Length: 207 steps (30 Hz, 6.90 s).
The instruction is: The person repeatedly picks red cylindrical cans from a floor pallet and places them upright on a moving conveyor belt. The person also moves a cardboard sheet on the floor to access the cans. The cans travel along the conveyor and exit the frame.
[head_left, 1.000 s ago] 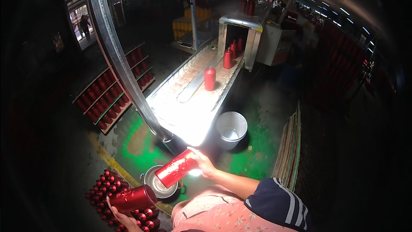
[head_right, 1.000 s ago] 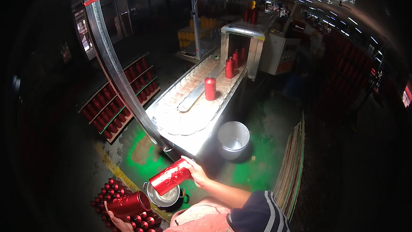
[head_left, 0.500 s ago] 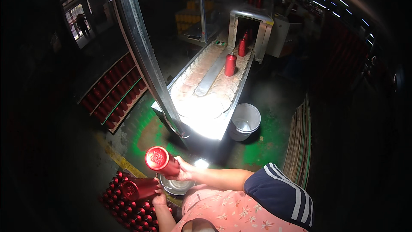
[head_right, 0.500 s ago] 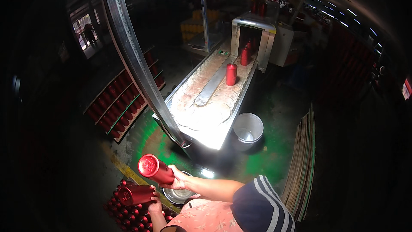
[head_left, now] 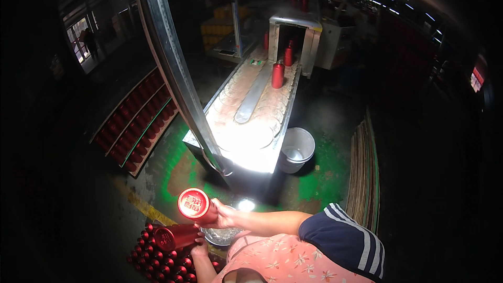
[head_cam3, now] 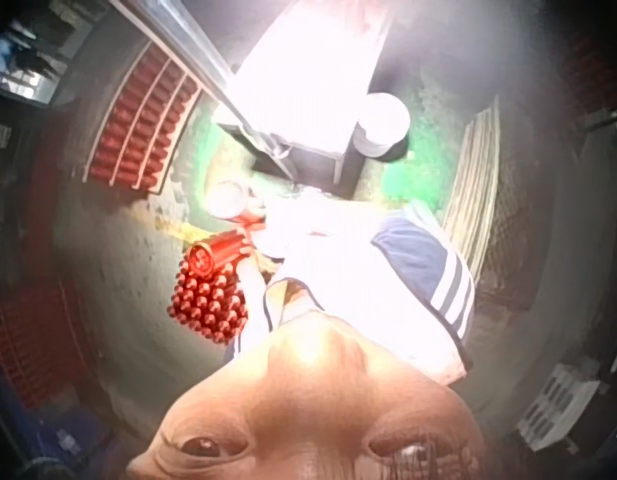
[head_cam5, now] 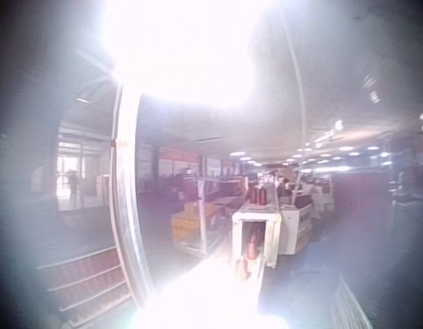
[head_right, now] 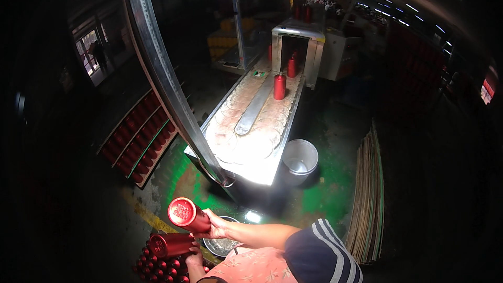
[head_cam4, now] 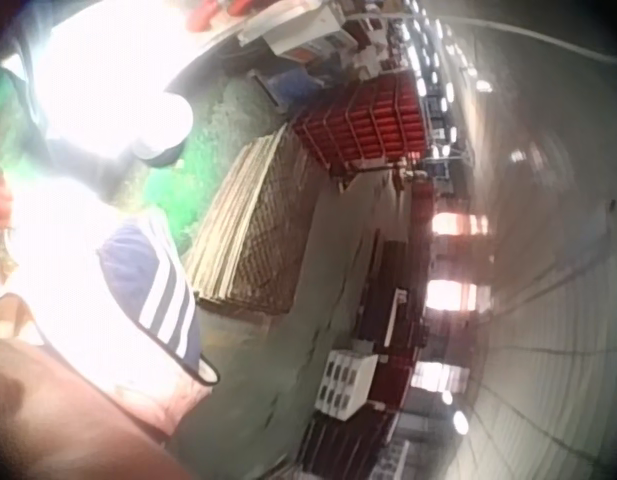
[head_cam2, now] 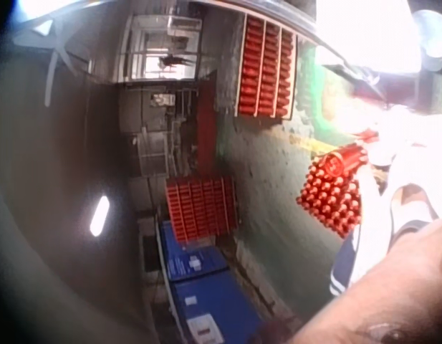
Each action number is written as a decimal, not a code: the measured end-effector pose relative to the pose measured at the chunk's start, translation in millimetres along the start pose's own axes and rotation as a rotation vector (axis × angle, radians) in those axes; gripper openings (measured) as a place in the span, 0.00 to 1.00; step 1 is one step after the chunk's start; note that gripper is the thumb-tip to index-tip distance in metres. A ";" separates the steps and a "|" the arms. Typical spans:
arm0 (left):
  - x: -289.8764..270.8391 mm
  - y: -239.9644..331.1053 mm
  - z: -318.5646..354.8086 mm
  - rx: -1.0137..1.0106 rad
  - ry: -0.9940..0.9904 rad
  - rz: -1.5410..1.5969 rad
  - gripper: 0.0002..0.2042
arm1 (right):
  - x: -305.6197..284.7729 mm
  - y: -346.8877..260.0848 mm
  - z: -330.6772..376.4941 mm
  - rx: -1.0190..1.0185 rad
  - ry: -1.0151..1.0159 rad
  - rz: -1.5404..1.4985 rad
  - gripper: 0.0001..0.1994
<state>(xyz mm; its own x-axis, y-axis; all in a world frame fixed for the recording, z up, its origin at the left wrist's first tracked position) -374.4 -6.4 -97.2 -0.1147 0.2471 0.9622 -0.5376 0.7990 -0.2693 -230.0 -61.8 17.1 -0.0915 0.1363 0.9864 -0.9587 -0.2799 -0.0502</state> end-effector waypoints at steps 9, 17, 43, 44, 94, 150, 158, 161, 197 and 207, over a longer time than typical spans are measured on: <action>-9.0 23.0 9.6 0.018 0.058 -0.098 0.26 | 1.8 -3.3 -4.8 -0.093 -0.029 0.041 0.32; -7.5 26.7 5.1 0.028 0.055 -0.221 0.24 | 18.8 -15.5 29.3 -0.209 -0.238 0.132 0.26; 14.0 -375.8 -209.9 -0.391 0.020 -0.393 0.19 | -104.5 -268.4 493.6 -0.806 -0.003 -0.150 0.19; 23.7 -376.6 -228.0 -0.333 0.011 -0.511 0.20 | -120.1 -272.0 504.1 -0.868 -0.087 -0.160 0.19; 62.4 -627.6 -804.1 -0.063 -0.140 -2.898 0.24 | -59.4 -972.5 309.0 -0.814 1.054 1.971 0.22; -51.1 -493.3 398.6 0.376 2.196 -1.378 0.36 | -96.6 126.1 209.6 0.953 -1.088 2.418 0.41; -131.3 -414.7 396.0 0.785 2.385 -1.402 0.34 | -170.6 223.8 136.9 0.687 -1.059 2.411 0.38; -138.0 -411.8 406.0 0.809 2.466 -1.400 0.32 | -167.1 225.3 134.5 0.462 -1.077 2.390 0.38; 272.6 -472.9 83.4 0.927 0.425 -1.232 0.33 | 201.4 -305.5 335.4 -0.257 0.005 0.426 0.25; 182.6 -380.6 -117.4 0.558 -0.046 -0.229 0.23 | 196.4 -311.9 248.4 0.064 -0.047 -0.178 0.19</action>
<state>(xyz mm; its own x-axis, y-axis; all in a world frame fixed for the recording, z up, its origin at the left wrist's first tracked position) -92.7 -201.0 176.1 0.0266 0.0686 0.9973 -0.9085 0.4179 -0.0045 117.9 -183.8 265.4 0.0921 0.1451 0.9851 -0.9393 -0.3157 0.1343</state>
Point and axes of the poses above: each hand's wrist, its own z-axis away from the middle knuckle, its own x-axis out of the palm, y = z × x, the point moved 7 cm from there along -z, towards the middle knuckle, and after that the axes turned 11 degrees about -y, right-handed, at the moved point
